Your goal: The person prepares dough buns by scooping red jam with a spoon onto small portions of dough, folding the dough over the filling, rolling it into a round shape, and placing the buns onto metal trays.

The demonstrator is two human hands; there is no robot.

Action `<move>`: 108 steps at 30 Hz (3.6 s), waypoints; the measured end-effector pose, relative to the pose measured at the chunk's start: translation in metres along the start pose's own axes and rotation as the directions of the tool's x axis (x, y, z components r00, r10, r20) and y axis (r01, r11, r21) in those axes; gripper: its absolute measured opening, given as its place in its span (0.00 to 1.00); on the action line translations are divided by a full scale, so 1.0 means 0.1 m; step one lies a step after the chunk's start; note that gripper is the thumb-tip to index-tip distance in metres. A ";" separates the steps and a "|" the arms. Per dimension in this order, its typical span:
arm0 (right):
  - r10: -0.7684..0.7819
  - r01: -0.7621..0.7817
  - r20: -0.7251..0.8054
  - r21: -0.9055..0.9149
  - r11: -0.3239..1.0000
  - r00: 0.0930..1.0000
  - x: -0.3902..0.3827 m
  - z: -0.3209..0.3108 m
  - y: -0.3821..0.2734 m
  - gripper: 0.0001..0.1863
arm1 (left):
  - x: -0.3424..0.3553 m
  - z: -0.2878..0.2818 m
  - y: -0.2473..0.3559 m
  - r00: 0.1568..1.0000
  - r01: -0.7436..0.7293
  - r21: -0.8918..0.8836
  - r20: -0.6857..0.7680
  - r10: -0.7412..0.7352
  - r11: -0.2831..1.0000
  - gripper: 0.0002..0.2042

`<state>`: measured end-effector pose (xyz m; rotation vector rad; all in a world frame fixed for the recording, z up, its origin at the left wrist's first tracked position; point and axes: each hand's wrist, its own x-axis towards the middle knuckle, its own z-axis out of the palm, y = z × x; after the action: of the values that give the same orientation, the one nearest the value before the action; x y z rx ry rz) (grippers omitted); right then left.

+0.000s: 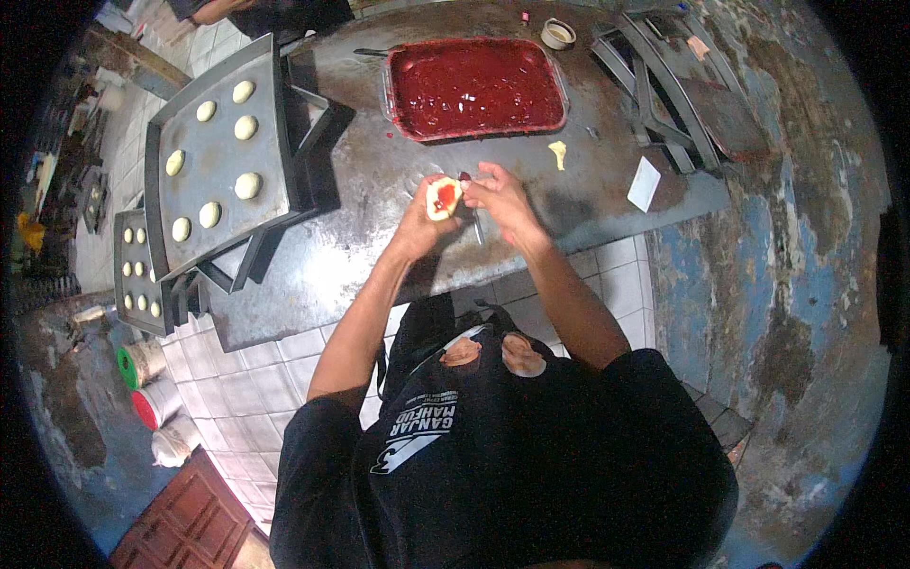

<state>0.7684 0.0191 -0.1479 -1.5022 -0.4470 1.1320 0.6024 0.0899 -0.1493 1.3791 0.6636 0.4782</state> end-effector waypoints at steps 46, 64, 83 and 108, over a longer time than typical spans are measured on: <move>-0.354 0.732 0.745 -0.256 0.632 0.565 -2.52 -0.05 -0.94 0.28 | -2.29 0.71 1.21 0.987 -0.132 0.554 -0.006 0.162 0.822 0.26; -0.941 0.969 0.273 0.087 0.233 0.202 -2.78 1.22 -0.14 0.09 | -2.73 0.63 1.26 0.957 -0.257 -0.530 -0.258 0.135 0.808 0.34; -0.639 0.601 0.325 0.222 0.768 0.697 -1.45 2.78 0.14 0.13 | -2.32 -1.18 1.06 0.966 -0.131 -0.841 -0.228 -0.125 0.524 0.37; -0.351 0.876 0.872 -0.431 -0.216 0.342 2.09 5.76 0.22 0.29 | -3.16 -4.56 0.36 0.342 -0.066 -0.240 -0.917 -0.204 0.969 0.26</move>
<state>0.3794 0.4909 -0.1889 -1.3885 -2.4229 0.0530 0.0646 0.2186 -0.0937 0.6934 1.5644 1.3023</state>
